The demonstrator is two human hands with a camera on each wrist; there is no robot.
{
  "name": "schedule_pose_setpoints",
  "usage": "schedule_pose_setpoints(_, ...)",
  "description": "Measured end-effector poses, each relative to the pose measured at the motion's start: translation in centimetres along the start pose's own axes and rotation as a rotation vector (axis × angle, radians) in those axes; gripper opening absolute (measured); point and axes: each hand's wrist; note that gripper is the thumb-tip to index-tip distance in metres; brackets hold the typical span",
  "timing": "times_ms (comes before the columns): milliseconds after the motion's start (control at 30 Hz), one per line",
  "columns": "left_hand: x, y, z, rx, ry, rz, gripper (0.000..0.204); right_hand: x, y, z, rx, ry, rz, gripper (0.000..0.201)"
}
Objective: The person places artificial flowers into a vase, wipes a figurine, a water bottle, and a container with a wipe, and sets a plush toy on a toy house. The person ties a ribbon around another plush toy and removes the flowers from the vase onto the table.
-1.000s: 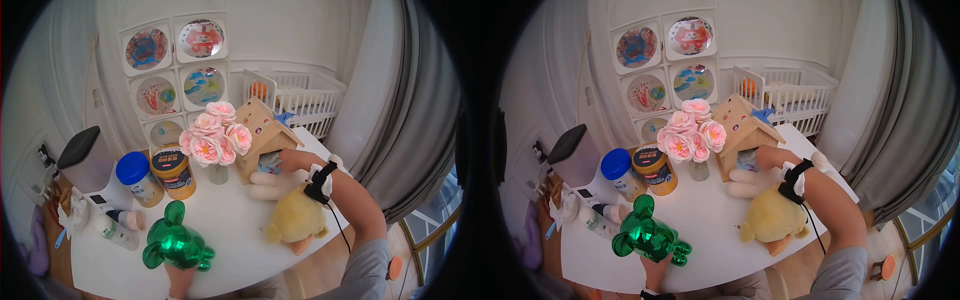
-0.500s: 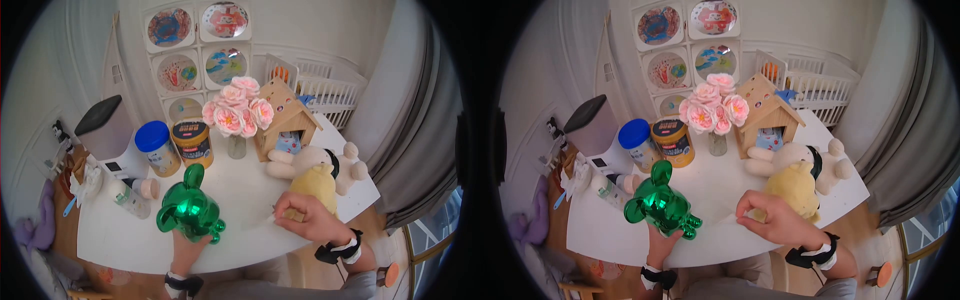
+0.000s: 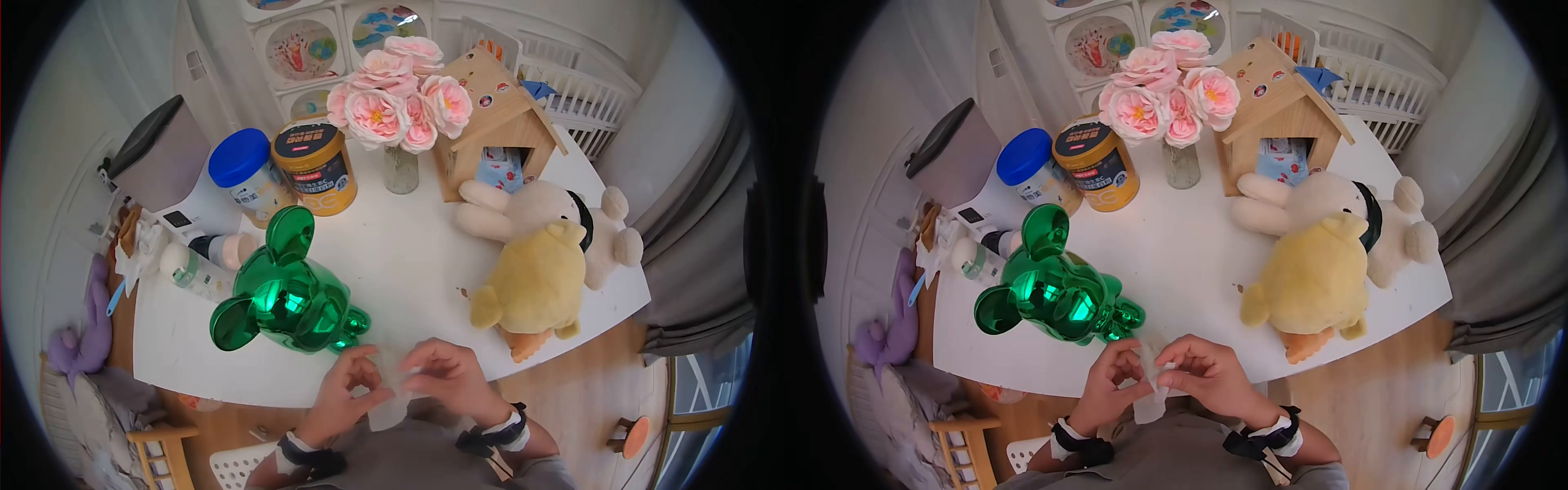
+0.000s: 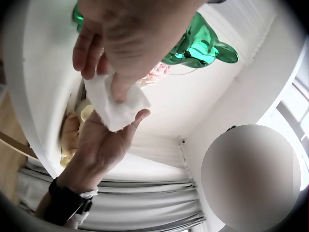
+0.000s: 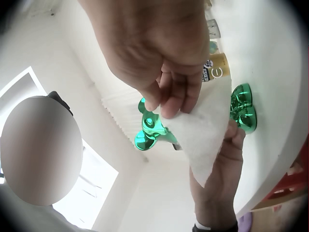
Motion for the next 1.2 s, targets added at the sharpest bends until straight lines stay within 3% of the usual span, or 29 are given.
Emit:
schedule_pose_setpoints(100, -0.9, -0.2, -0.4, 0.118, -0.101, 0.124, 0.048, 1.3, 0.2, 1.8, -0.047, 0.086, 0.007, 0.020)
schedule_pose_setpoints(200, -1.5, -2.4, 0.0, -0.130, -0.180, 0.151, 0.034, 2.3, 0.1, 2.7, -0.015, 0.122, 0.042, 0.022)
schedule_pose_setpoints(267, -1.2, -1.6, -0.6, 0.006, 0.020, 0.072, 0.024, 2.8, 0.2, 2.7, -0.024, 0.181, 0.043, 0.023)
schedule_pose_setpoints(333, -0.7, -0.3, -1.1, 0.150, 0.047, -0.008, 0.020, 3.1, 0.2, 2.6, -0.035, 0.228, 0.049, 0.025)
schedule_pose_setpoints(400, 0.0, 0.1, -0.3, 0.207, 0.058, -0.129, 0.015, 3.3, 0.0, 2.6, 0.507, 0.181, 0.005, 0.030)
schedule_pose_setpoints(433, 0.5, 0.2, 0.2, 0.206, 0.069, -0.133, 0.015, 3.3, -0.1, 2.5, 0.502, 0.170, 0.008, 0.030)
schedule_pose_setpoints(533, 1.6, 0.7, 1.1, 0.268, 0.034, -0.060, 0.016, 2.8, -1.1, 1.8, 0.692, 0.094, 0.172, 0.043)
schedule_pose_setpoints(600, 2.0, 1.6, 1.0, 0.090, 0.017, 0.017, 0.015, 2.1, -2.7, 1.0, 0.706, -0.030, 0.352, 0.066)
schedule_pose_setpoints(633, 2.1, 2.0, 0.7, 0.082, 0.042, 0.007, 0.015, 2.0, -2.5, 1.2, 0.664, -0.195, 0.327, 0.089)
schedule_pose_setpoints(733, 2.2, 2.5, -0.1, 0.163, 0.075, 0.081, 0.026, 1.6, -1.9, -1.9, 0.600, -0.251, 0.240, 0.101)
schedule_pose_setpoints(800, 2.2, 2.0, -0.2, 0.121, 0.081, 0.040, 0.026, 1.9, -0.4, -2.6, 0.643, -0.253, 0.163, 0.098)
schedule_pose_setpoints(867, 2.4, 2.8, -0.2, 0.045, 0.138, -0.040, 0.026, 1.4, 0.9, -2.6, 0.471, -0.186, 0.212, 0.079)
schedule_pose_setpoints(900, 2.5, 2.9, 0.1, -0.035, 0.144, -0.016, 0.026, 1.5, 0.3, -2.3, 0.433, -0.158, 0.163, 0.058)
schedule_pose_setpoints(1000, 2.5, 3.3, 1.4, -0.146, 0.125, 0.000, 0.022, 1.5, 0.5, -1.2, 0.286, -0.075, 0.250, 0.040)
schedule_pose_setpoints(1067, 2.1, 3.9, 2.7, -0.215, -0.121, 0.122, 0.018, 1.6, 0.0, -0.9, 0.219, 0.006, 0.186, 0.031)
schedule_pose_setpoints(1133, 2.2, 4.8, 4.0, -0.250, -0.108, 0.116, 0.015, 1.8, -0.5, 0.7, 0.111, 0.028, -0.195, 0.025)
schedule_pose_setpoints(1167, 2.4, 5.0, 4.7, -0.289, -0.095, 0.110, 0.012, 1.4, -1.3, 1.1, 0.096, -0.004, -0.302, 0.021)
schedule_pose_setpoints(1200, 2.7, 3.4, 5.8, -0.234, 0.088, -0.084, 0.011, 1.4, -1.7, 1.4, 0.100, -0.008, -0.303, 0.021)
Point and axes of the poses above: each hand's wrist, its own x-axis away from the middle knuckle, its own z-axis out of the back of the hand, y = z × x, and after that the axes turned 14 degrees about z, right-handed
